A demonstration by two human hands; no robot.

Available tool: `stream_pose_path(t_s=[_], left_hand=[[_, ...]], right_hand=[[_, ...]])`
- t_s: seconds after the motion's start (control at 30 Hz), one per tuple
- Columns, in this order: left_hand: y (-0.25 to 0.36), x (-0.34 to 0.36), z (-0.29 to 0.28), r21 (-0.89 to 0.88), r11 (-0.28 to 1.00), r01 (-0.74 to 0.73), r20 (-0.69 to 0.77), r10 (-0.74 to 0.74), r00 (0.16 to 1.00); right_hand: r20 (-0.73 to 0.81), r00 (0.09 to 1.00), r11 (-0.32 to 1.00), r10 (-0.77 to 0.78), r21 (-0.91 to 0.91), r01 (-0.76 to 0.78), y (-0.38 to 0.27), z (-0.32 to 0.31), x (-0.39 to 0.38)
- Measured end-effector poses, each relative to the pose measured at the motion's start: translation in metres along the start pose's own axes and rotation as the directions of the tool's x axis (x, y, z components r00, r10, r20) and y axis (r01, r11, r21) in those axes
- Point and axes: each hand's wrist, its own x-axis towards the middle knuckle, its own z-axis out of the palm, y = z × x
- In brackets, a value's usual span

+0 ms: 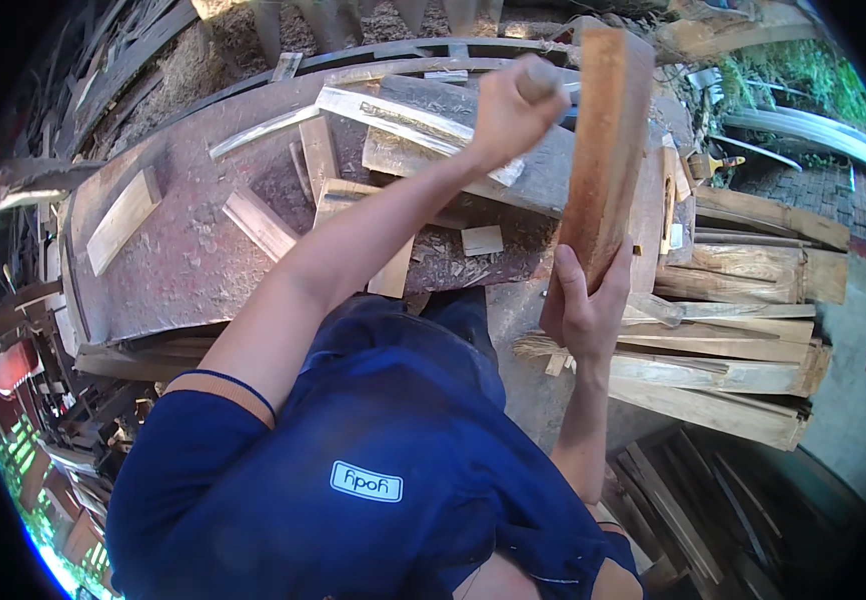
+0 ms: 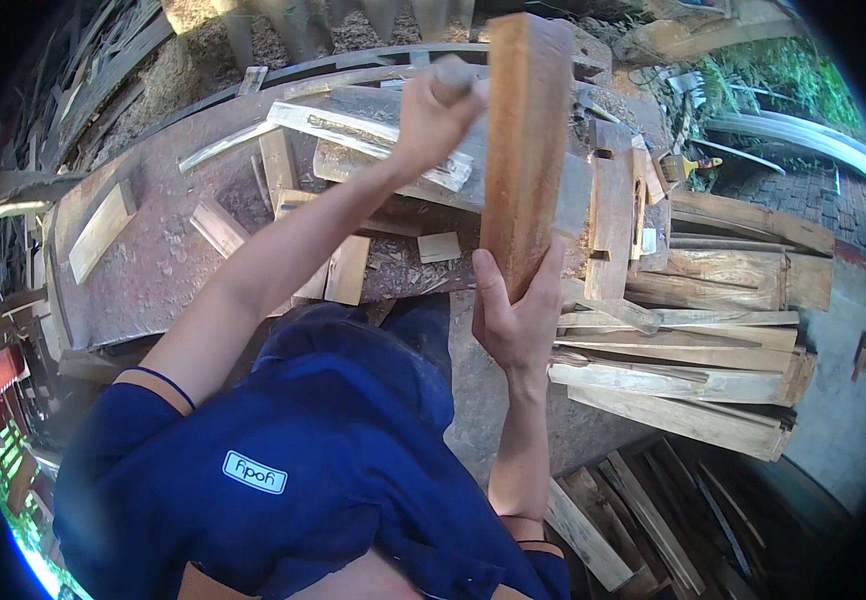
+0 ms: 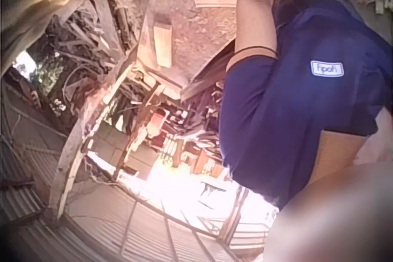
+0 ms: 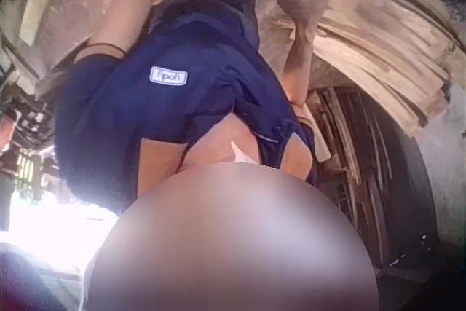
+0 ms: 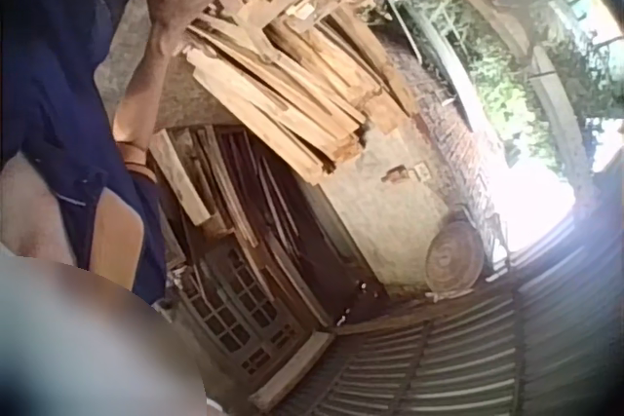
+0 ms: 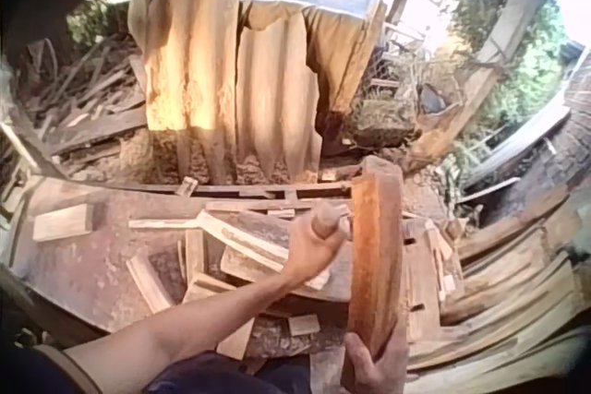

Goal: Using a chisel and wooden mallet to create a groove in a piece of wood.

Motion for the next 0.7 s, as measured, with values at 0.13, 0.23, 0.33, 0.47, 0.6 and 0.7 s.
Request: stream_pose_path(t_s=[0.13, 0.23, 0.33, 0.47, 0.6, 0.7], left_hand=[[-0.014, 0.027, -0.023, -0.328, 0.917, 0.227, -0.051, -0.257, 0.965], [-0.01, 0.028, -0.031, -0.462, 0.879, 0.121, -0.118, -0.196, 0.973], [-0.006, 0.022, -0.025, -0.33, 0.943, 0.043, -0.095, -0.078, 0.992], [-0.013, 0.014, -0.014, -0.164, 0.986, 0.028, -0.035, -0.034, 0.999], [0.002, -0.002, -0.011, -0.009, 0.999, 0.039, -0.005, -0.039, 0.999], [0.002, -0.018, -0.005, -0.003, 0.997, -0.079, 0.076, 0.079, 0.994]], right_hand=[[-0.052, 0.996, 0.991, 0.075, 0.117, -0.068, 0.007, 0.009, -0.015], [-0.035, 0.997, 0.995, 0.071, 0.071, -0.068, 0.014, 0.007, -0.02], [-0.077, 0.996, 0.996, 0.034, 0.085, -0.028, 0.024, 0.009, -0.023], [-0.066, 0.995, 0.992, 0.073, 0.109, -0.065, 0.019, 0.008, -0.022], [-0.079, 0.994, 0.992, 0.08, 0.105, -0.072, 0.013, 0.006, -0.022], [-0.182, 0.981, 0.995, 0.063, 0.084, -0.048, -0.008, 0.007, -0.026]])
